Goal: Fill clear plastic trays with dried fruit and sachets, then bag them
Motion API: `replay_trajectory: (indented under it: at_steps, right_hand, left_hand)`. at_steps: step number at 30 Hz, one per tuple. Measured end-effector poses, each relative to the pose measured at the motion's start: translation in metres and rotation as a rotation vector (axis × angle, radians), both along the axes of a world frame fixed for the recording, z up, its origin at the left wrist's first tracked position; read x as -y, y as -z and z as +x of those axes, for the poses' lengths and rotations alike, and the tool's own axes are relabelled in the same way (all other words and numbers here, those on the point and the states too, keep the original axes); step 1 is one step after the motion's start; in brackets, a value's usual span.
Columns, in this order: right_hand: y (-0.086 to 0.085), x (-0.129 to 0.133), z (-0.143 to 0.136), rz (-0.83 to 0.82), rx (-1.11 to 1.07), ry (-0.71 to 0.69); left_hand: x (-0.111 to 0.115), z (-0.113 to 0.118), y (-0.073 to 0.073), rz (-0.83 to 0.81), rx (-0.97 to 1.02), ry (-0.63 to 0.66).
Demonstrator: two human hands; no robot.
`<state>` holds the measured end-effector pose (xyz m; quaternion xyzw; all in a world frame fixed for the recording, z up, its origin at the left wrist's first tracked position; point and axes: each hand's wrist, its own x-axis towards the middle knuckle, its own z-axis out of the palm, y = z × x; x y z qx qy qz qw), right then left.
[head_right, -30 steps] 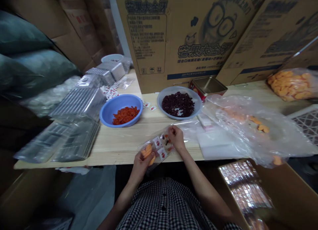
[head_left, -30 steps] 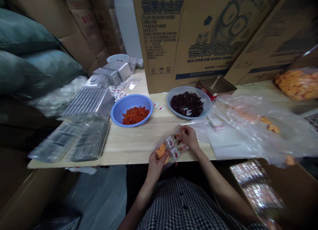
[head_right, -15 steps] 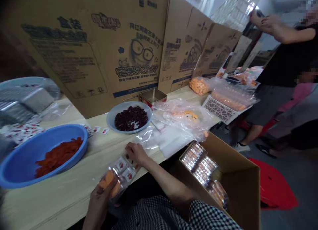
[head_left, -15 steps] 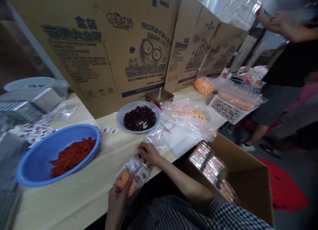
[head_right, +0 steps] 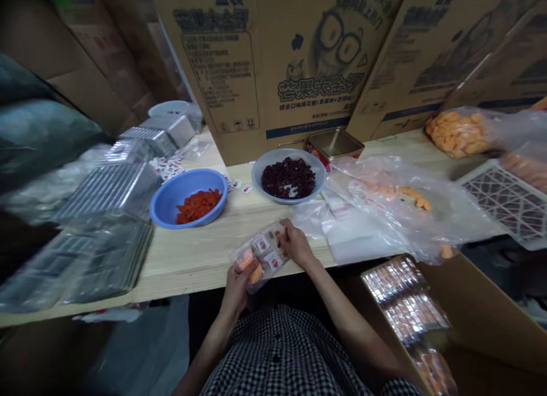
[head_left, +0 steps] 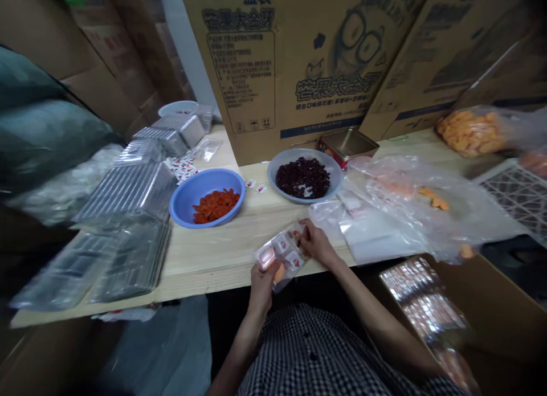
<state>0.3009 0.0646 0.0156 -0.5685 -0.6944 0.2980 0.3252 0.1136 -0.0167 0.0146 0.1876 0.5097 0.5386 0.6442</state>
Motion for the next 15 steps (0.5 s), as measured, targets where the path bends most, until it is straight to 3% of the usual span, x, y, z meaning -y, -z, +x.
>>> replay_trajectory:
  at_steps: [4,7,12,15]
  right_hand:
    - [0.006,-0.003,0.003,0.013,0.011,0.134]
    - [0.000,-0.008,0.000,0.039,-0.047,0.151]
    - [-0.015,-0.006,-0.008,0.037,-0.062,0.033]
    - [-0.012,0.005,-0.007,0.031,0.031,-0.004]
  left_hand:
    - [0.002,-0.001,-0.001,0.024,-0.021,0.056]
    - [0.000,-0.006,-0.005,0.040,-0.049,0.106]
    - [-0.001,-0.008,-0.004,0.067,-0.015,0.077]
    - [0.004,-0.004,0.001,0.009,0.059,0.012]
